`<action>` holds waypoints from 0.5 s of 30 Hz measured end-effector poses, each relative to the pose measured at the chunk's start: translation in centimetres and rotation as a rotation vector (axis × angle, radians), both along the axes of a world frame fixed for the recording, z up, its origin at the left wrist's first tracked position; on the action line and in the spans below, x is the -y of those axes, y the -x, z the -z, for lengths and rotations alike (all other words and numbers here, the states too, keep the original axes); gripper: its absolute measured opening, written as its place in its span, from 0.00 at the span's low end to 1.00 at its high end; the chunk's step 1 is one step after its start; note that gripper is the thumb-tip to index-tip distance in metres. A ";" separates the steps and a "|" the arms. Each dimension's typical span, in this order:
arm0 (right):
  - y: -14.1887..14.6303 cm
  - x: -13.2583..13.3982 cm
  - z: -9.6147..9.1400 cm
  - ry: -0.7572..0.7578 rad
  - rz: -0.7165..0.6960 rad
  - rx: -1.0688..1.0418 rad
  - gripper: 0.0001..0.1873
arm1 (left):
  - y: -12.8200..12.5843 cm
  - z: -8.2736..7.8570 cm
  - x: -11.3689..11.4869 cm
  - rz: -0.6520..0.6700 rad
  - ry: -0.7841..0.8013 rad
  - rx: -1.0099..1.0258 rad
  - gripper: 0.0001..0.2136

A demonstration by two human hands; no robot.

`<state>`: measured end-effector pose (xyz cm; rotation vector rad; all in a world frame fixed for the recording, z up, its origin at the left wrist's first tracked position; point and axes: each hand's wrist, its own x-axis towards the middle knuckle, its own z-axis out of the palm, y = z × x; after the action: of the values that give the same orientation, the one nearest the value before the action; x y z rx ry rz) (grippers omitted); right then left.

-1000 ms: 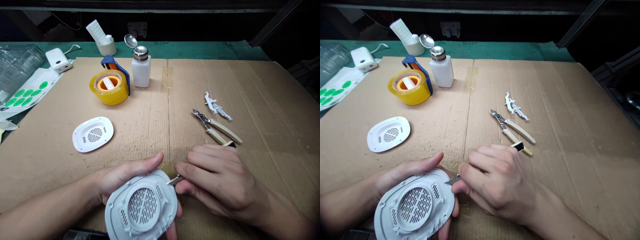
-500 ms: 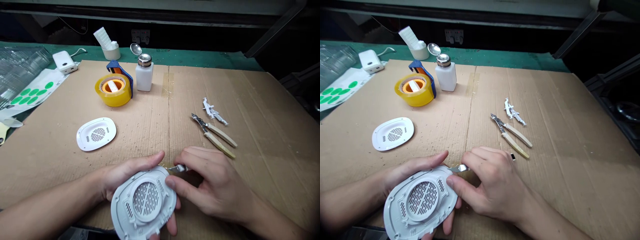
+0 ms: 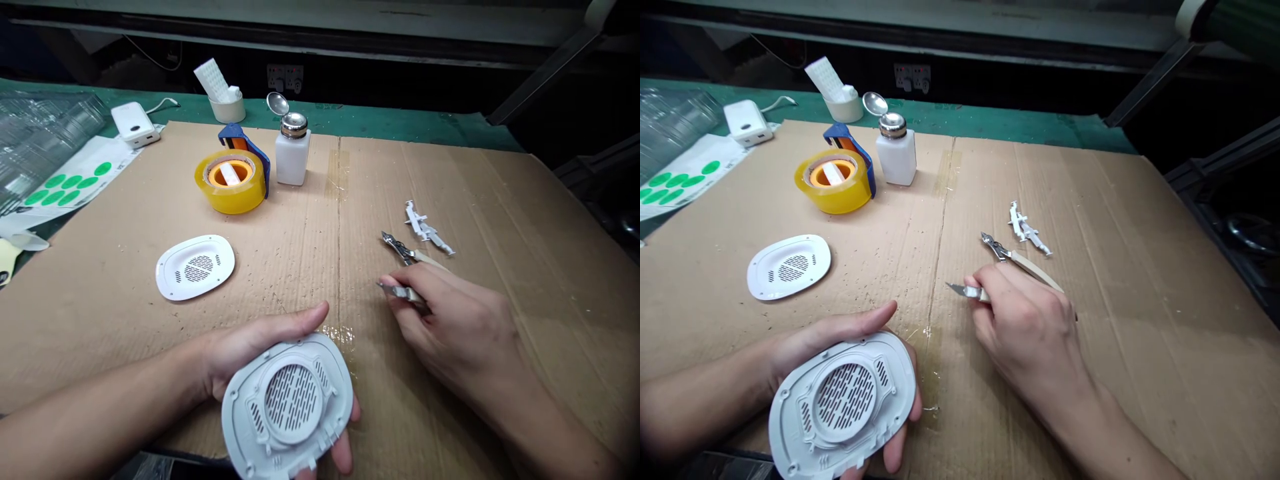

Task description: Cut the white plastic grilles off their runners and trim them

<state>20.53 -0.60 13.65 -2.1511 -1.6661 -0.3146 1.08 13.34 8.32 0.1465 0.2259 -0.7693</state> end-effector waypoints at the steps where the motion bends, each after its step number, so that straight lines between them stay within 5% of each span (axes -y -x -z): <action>1: -0.1 0.0 0.0 0.011 0.027 0.062 0.13 | 0.0 -0.2 -0.1 0.005 -0.017 0.012 0.50; 4: -0.3 0.3 -0.1 0.058 0.071 0.154 0.26 | -0.1 -1.0 -0.4 0.034 -0.063 0.012 0.48; 7: -0.5 0.6 -0.1 0.097 -0.007 0.089 0.10 | -0.1 -1.4 -0.6 0.033 -0.051 -0.006 0.48; 12: -0.6 0.6 0.4 0.067 -0.046 0.084 0.09 | -0.1 -1.0 -0.5 0.003 -0.016 0.019 0.49; 15: -0.4 0.4 0.7 0.085 -0.066 0.099 0.19 | -0.2 -0.7 -0.4 -0.007 0.026 0.076 0.50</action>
<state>20.93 -0.99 12.94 -2.1673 -1.8322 -0.3422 1.24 13.74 8.97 0.1502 0.1448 -0.7577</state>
